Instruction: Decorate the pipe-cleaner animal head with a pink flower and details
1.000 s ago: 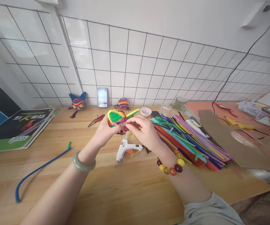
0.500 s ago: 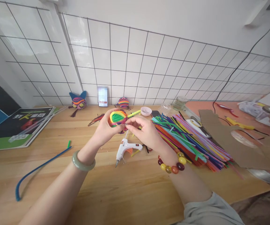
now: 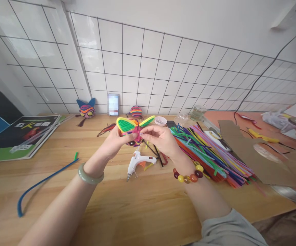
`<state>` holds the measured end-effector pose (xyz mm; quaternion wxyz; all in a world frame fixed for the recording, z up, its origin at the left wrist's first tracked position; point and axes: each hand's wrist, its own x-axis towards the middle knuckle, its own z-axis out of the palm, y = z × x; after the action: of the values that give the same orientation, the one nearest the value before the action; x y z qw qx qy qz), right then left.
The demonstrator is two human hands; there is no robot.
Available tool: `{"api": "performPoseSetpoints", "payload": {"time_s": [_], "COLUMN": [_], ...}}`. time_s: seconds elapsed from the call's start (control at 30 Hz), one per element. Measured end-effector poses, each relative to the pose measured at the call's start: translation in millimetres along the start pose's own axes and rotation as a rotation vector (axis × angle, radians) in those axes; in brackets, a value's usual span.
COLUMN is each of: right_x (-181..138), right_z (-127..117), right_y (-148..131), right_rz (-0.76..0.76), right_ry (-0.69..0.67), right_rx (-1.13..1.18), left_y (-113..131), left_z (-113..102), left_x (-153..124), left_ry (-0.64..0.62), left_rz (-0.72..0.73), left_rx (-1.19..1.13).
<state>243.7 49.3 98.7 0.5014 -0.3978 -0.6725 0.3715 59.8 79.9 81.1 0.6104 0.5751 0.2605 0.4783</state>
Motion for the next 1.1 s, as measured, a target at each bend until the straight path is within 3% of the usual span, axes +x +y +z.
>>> {"api": "performPoseSetpoints", "payload": {"time_s": [0.47, 0.7, 0.9, 1.1], "right_x": [1, 0, 0, -2], "right_z": [3, 5, 7, 9], "right_y": [0, 5, 6, 10], "right_rz": [0.009, 0.011, 0.031, -0.046], "right_ry": [0.018, 0.028, 0.026, 0.031], "right_rx": [0.024, 0.031, 0.052, 0.027], "left_y": [-4, -6, 0, -1], "left_z": [-2, -4, -1, -3], "left_x": [1, 1, -1, 1], "left_ry": [-0.046, 0.023, 0.004, 0.003], "left_rz": [-0.003, -0.024, 0.003, 0.032], "left_rx": [0.036, 0.151, 0.205, 0.244]}}
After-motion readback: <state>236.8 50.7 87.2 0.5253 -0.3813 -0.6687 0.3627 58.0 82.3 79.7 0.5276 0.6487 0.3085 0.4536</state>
